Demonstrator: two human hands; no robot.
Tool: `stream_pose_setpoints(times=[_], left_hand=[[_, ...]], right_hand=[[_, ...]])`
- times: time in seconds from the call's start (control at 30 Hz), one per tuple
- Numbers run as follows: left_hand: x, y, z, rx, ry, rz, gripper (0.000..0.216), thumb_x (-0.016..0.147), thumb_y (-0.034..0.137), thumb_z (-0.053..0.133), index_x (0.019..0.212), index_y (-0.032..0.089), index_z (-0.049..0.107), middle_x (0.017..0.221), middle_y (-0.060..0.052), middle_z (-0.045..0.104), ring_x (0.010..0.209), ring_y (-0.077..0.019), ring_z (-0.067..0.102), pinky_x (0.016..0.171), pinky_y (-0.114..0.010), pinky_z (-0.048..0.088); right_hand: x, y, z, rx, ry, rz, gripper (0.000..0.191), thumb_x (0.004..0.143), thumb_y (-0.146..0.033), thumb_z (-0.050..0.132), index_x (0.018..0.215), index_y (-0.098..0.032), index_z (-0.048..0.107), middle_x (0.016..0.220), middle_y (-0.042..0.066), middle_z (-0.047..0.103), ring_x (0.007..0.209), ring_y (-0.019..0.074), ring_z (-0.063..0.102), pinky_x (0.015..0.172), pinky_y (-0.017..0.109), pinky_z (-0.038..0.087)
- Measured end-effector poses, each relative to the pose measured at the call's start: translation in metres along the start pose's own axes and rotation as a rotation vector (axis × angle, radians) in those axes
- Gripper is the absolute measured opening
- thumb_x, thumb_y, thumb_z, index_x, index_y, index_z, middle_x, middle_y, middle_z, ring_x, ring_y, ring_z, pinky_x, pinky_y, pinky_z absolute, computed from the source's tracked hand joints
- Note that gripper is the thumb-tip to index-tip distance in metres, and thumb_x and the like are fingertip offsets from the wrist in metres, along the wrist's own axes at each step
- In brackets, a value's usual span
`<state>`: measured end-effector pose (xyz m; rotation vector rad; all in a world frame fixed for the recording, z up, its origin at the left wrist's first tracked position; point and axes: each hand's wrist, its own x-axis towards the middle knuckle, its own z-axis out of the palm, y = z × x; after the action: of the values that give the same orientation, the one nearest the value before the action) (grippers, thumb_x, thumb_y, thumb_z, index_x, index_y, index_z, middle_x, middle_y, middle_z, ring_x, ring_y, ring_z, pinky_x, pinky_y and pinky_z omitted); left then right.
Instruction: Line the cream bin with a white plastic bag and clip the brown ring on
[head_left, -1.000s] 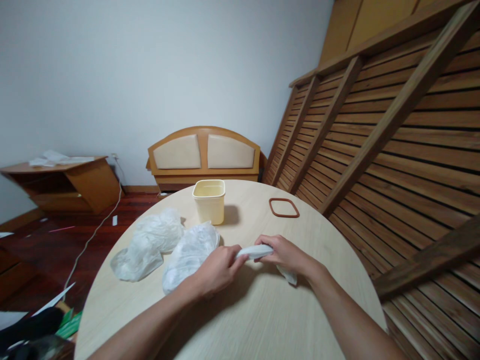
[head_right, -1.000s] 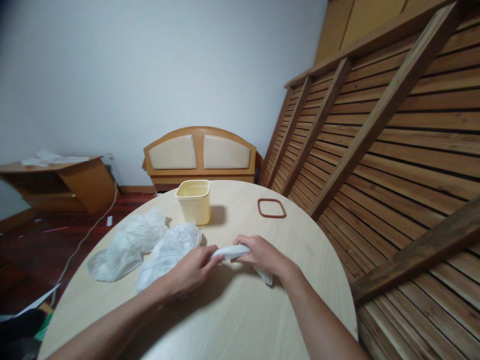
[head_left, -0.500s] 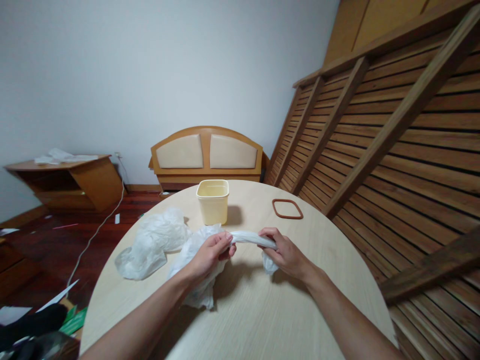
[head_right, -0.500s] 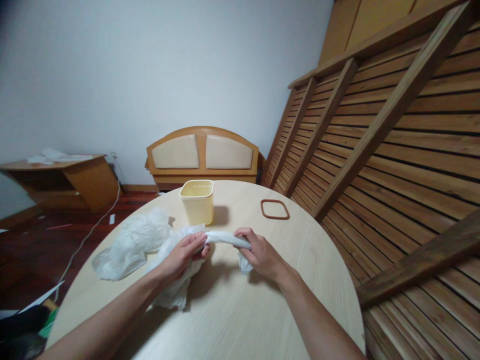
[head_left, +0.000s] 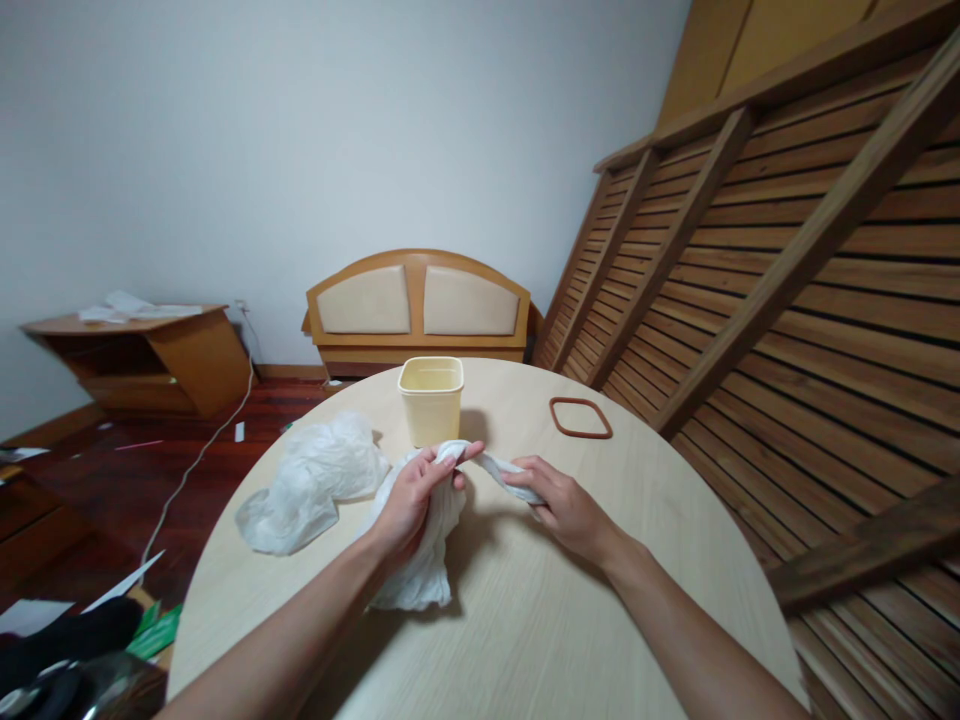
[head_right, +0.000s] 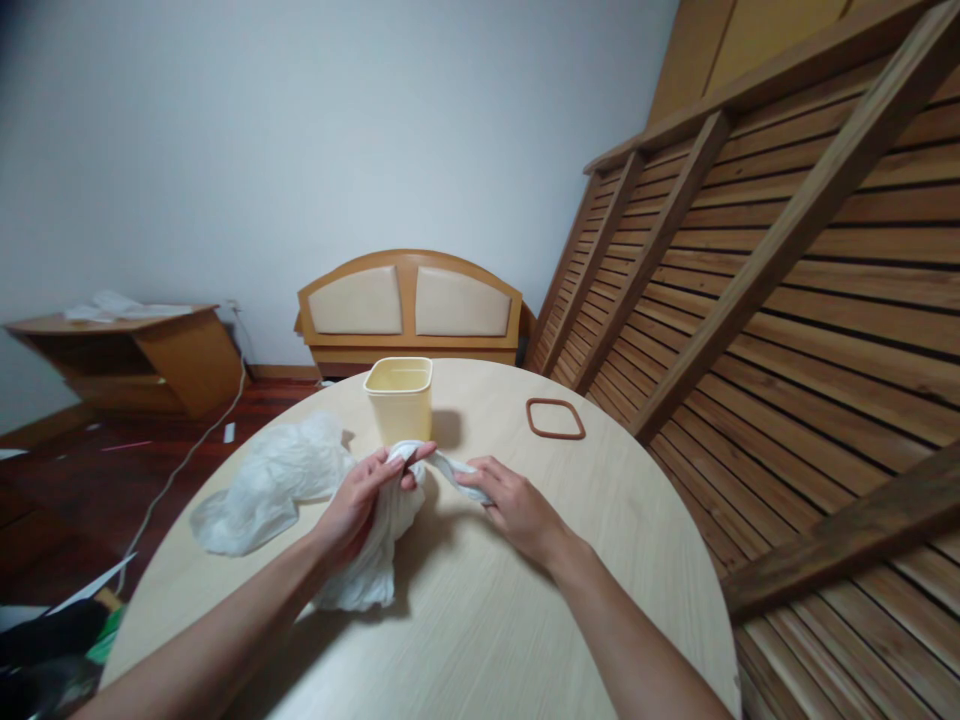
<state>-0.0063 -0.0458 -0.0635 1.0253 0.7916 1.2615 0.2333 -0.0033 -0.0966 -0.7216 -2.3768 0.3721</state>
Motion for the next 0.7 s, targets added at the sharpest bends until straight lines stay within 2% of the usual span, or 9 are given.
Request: stream_pose_setpoints(times=[0.07, 0.13, 0.2, 0.3, 0.47, 0.6, 0.7], left_hand=[[0.000, -0.002, -0.001, 0.066, 0.003, 0.041, 0.059, 0.082, 0.049, 0.074, 0.126, 0.012, 0.061, 0.080, -0.001, 0.061, 0.062, -0.0092, 0.047, 0.057, -0.021, 0.034], [0.001, -0.006, -0.002, 0.194, -0.026, 0.135, 0.053, 0.086, 0.045, 0.070, 0.128, 0.016, 0.056, 0.100, -0.006, 0.068, 0.071, -0.0116, 0.055, 0.066, -0.024, 0.043], [0.001, -0.010, -0.004, 0.390, -0.079, 0.243, 0.046, 0.092, 0.040, 0.062, 0.132, 0.019, 0.050, 0.122, -0.011, 0.064, 0.087, -0.0152, 0.061, 0.084, -0.031, 0.048], [-0.001, -0.018, -0.008, 0.729, -0.120, 0.327, 0.045, 0.099, 0.034, 0.049, 0.141, 0.019, 0.040, 0.130, -0.015, 0.061, 0.104, -0.0207, 0.063, 0.102, -0.041, 0.045], [-0.004, -0.026, -0.016, 1.135, -0.142, 0.422, 0.051, 0.097, 0.025, 0.043, 0.146, 0.019, 0.029, 0.141, -0.019, 0.055, 0.123, -0.0286, 0.059, 0.103, -0.050, 0.048], [-0.006, -0.023, -0.015, 1.306, -0.240, 0.524, 0.059, 0.093, 0.021, 0.049, 0.148, 0.021, 0.026, 0.139, -0.018, 0.057, 0.123, -0.0298, 0.060, 0.101, -0.050, 0.051], [-0.008, -0.019, -0.012, 1.369, -0.293, 0.518, 0.056, 0.093, 0.026, 0.053, 0.145, 0.020, 0.032, 0.133, -0.017, 0.061, 0.119, -0.0299, 0.062, 0.099, -0.050, 0.051]], right_hand=[[0.000, 0.000, 0.002, -0.054, -0.036, -0.003, 0.056, 0.083, 0.001, 0.048, 0.132, -0.025, 0.058, 0.130, 0.010, 0.059, 0.118, 0.0220, 0.060, 0.099, 0.039, 0.051], [0.000, -0.002, 0.004, -0.108, -0.054, -0.010, 0.058, 0.085, 0.000, 0.049, 0.135, -0.027, 0.057, 0.133, 0.010, 0.059, 0.120, 0.0228, 0.060, 0.099, 0.040, 0.051], [0.000, -0.006, 0.005, -0.154, -0.065, -0.024, 0.059, 0.086, 0.000, 0.048, 0.137, -0.028, 0.057, 0.135, 0.010, 0.060, 0.122, 0.0235, 0.059, 0.100, 0.042, 0.051], [0.002, -0.015, 0.003, -0.181, -0.075, -0.057, 0.052, 0.091, -0.002, 0.047, 0.134, -0.027, 0.058, 0.133, 0.009, 0.062, 0.122, 0.0226, 0.059, 0.101, 0.041, 0.051], [0.006, -0.028, 0.001, -0.179, -0.038, -0.129, 0.036, 0.096, -0.008, 0.049, 0.125, -0.024, 0.062, 0.132, 0.009, 0.064, 0.119, 0.0212, 0.061, 0.099, 0.041, 0.054], [0.006, -0.029, 0.003, -0.180, 0.008, -0.221, 0.032, 0.096, -0.007, 0.051, 0.121, -0.021, 0.065, 0.126, 0.011, 0.065, 0.115, 0.0217, 0.062, 0.096, 0.039, 0.056], [0.005, -0.028, 0.005, -0.141, 0.035, -0.247, 0.033, 0.094, -0.006, 0.053, 0.121, -0.022, 0.065, 0.122, 0.010, 0.067, 0.113, 0.0214, 0.063, 0.094, 0.038, 0.057]])
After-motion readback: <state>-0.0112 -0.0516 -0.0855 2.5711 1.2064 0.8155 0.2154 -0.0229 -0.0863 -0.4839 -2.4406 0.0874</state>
